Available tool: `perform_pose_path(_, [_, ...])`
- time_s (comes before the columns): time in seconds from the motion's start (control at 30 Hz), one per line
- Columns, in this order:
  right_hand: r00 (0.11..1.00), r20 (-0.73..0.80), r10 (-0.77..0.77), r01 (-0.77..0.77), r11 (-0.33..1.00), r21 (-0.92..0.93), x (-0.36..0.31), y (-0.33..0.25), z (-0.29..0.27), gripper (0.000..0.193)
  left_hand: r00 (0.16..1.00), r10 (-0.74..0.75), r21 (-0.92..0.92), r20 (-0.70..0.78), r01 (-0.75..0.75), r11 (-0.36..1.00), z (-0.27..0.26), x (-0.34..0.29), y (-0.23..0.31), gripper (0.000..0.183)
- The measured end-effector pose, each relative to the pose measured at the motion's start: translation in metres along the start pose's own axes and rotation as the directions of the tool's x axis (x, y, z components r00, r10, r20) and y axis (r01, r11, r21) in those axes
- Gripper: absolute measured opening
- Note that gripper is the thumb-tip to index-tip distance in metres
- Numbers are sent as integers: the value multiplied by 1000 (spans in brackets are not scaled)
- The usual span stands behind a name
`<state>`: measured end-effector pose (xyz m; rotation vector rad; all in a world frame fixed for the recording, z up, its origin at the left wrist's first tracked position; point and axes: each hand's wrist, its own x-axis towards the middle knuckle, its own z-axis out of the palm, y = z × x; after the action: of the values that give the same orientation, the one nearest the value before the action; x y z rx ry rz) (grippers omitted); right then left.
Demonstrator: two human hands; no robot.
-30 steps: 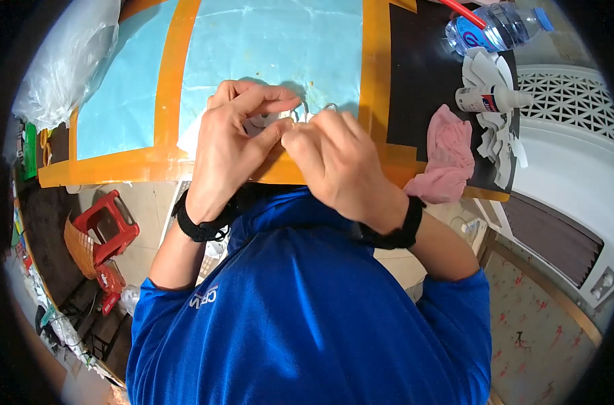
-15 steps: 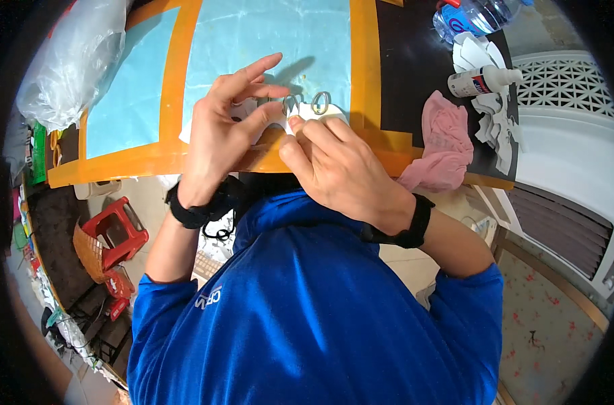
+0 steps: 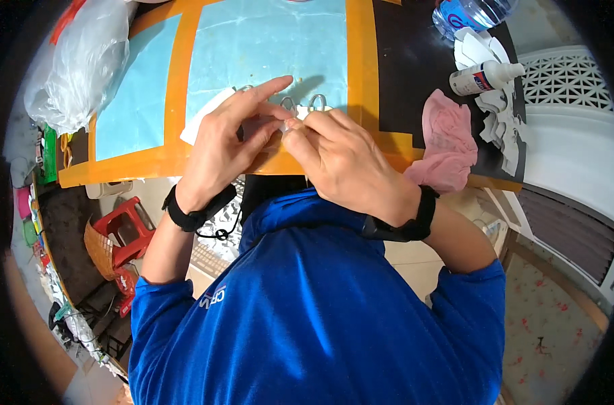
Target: The recorder is manually inserting metal eyelets or decorative rings into a pre-cut shoe upper component on a work surface.
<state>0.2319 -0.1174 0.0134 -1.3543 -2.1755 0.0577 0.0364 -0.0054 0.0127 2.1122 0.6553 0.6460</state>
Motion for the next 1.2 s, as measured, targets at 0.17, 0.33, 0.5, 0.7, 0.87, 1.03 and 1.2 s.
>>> perform_pose_path(0.17, [999, -37, 3, -1, 998, 66, -6, 6, 3, 22, 969, 246, 263, 26, -244, 933, 2, -18, -1, 70])
perform_pose_path(0.33, [995, -20, -99, 100, 994, 52, -6, 17, -1, 26, 937, 346, 396, 42, -334, 855, 7, -26, -13, 73])
perform_pose_path(0.5, [996, -32, -87, 91, 987, 135, -1, 22, -7, 29, 934, 334, 465, 129, -354, 811, 4, -29, -6, 73])
perform_pose_path(0.7, [993, 0, 118, -109, 916, 385, 8, 26, -15, 18, 942, 306, 522, 138, -332, 786, 12, -39, 5, 67])
perform_pose_path(0.87, [945, -62, 322, -241, 809, 536, 9, 30, -20, 12, 946, 285, 539, 154, -322, 778, 16, -43, 4, 60])
perform_pose_path(1.03, [994, 14, 104, -104, 955, 277, 39, 38, -23, 13, 939, 293, 629, 179, -338, 700, 20, -44, 10, 55])
perform_pose_path(1.2, [985, 126, -117, 96, 982, 164, 52, 54, -14, 8, 945, 279, 660, 171, -320, 680, 24, -45, 12, 51])
